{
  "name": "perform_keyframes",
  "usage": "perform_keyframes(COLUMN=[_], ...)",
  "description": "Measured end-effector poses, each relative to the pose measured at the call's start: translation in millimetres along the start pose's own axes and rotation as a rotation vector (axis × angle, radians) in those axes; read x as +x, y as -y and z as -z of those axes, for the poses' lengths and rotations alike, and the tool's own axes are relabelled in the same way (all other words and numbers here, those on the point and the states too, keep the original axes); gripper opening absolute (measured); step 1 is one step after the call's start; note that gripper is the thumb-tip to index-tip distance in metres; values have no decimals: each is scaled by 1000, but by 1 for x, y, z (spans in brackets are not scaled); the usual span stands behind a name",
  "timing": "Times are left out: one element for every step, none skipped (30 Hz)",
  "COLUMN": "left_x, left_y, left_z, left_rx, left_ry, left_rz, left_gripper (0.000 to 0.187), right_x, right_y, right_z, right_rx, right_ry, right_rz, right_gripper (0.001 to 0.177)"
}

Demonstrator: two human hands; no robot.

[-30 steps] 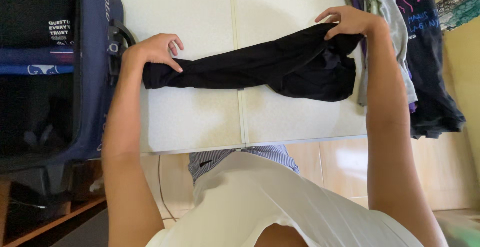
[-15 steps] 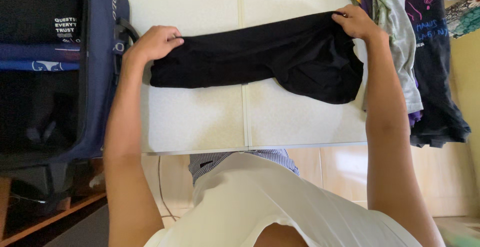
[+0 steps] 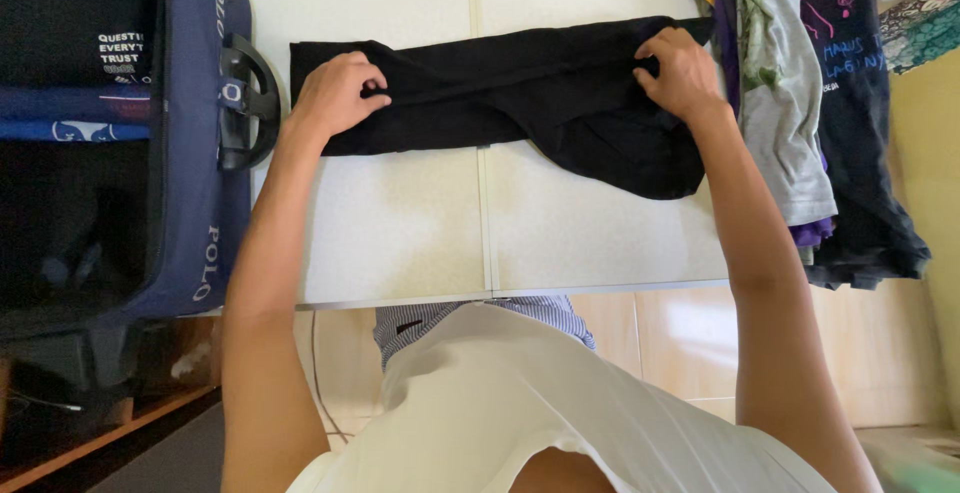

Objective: The person places a folded black t-shirt into a suitcase and then spreads out another black t-shirt on a table to begin folding it.

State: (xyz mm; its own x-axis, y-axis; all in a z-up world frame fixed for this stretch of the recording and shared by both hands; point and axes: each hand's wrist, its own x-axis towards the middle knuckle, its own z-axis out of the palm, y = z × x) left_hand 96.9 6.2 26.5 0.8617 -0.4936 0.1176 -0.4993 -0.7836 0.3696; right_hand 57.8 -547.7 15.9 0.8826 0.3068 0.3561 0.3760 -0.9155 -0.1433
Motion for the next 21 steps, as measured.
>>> perform_keyframes(left_x=[-5,-8,-12,-14,-15,-15,-15,-16,-16,-13,-9,-6,-2,2,7,14,21,25,29,36,43], left_y=[0,1,1,2,3,4,6,8,10,12,14,15,16,19,23,26,27,29,29,28,27], left_z=[-1,-1,-3,-4,-6,-7,-9,-12,-15,-15,-16,-17,-18,-17,-14,-11,-9,-7,-6,-5,-5], left_rx=[-10,-7,-4,-2,-1,1,2,-2,-6,-7,-34,-62,-89,-134,-178,-223,-214,-204,-194,-150,-106], left_ry=[52,13,-26,-65,-77,-90,-104,-107,-111,-119,-97,-74,-52,-24,4,28,0,-22,-45,-66,-87], left_rz=[5,-32,-70,-106,-100,-93,-87,-80,-74,-69,-8,54,116,169,222,273,253,234,215,237,259], left_gripper=[25,27,30,33,32,31,30,27,23,19,20,20,20,21,22,24,23,22,22,22,21], right_x=[-5,-7,-11,-13,-13,-11,-10,-10,-8,-3,0,4,7,9,14,19,24,26,28,31,37], right_y=[-1,-4,-6,-7,-9,-10,-12,-12,-13,-14,-15,-15,-16,-16,-15,-16,-18,-19,-20,-23,-27], right_z=[-2,-4,-6,-7,-9,-11,-12,-15,-17,-18,-19,-21,-23,-27,-32,-34,-36,-39,-42,-45,-48], right_rx=[13,28,43,59,54,48,43,26,9,-10,-28,-45,-62,-79,-96,-115,-126,-134,-142,-182,-221], right_ry=[62,27,-9,-42,-38,-35,-32,-57,-82,-113,-67,-21,25,23,22,16,4,-6,-16,-4,7], right_rz=[-18,-9,1,11,-41,-92,-143,-142,-141,-138,-173,-208,-242,-255,-267,-277,-269,-265,-261,-252,-242], right_gripper=[28,31,34,37,37,37,36,37,38,40,41,43,44,43,42,41,44,47,50,46,42])
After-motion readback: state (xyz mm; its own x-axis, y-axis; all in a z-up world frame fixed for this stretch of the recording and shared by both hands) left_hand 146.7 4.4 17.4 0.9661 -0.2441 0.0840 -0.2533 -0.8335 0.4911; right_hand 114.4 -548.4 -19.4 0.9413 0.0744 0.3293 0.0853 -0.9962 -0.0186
